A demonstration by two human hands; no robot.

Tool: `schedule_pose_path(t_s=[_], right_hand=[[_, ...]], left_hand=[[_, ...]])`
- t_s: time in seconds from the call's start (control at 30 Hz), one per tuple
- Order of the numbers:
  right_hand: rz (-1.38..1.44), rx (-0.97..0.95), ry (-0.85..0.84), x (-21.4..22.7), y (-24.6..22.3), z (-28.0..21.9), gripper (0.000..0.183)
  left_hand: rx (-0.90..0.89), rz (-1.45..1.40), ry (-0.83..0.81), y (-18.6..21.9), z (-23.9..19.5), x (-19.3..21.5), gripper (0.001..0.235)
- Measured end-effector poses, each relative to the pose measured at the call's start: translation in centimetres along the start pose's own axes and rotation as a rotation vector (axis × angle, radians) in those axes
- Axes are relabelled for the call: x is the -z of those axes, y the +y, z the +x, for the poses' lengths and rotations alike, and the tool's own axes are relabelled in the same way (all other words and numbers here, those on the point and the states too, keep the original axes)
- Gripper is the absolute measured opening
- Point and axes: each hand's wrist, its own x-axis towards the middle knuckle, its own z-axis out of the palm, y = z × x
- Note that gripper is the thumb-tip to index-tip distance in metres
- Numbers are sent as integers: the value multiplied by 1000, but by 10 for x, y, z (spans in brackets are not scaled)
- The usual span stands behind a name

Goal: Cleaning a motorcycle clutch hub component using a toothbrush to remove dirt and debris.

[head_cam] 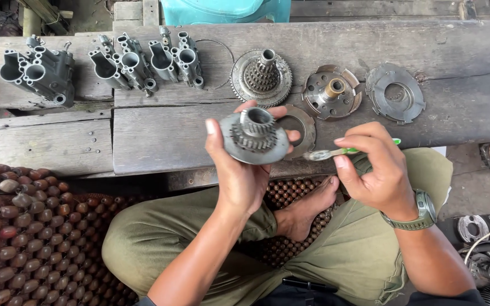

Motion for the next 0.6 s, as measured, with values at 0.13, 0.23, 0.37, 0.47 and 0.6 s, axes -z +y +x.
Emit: schedule_pose_path(t_s=[0.13,0.23,0.37,0.47,0.6], right_hand=[[101,-44,77,0,2,-7,18],[158,-4,89,-2,2,-12,16],[105,102,55,-4,1,-11,11],[61,113,59,-5,-2,-7,9],[31,78,93,-3,-3,-4,9]], left_hand=[[80,7,-118,-19,-7,2,69],[161,-11,-172,-35,-13,7,76],[111,-20,-209,-43,-14,9,65],[110,-25,-212,-44,-15,10,66],[122,-61,-205,-49,-16,12,68]])
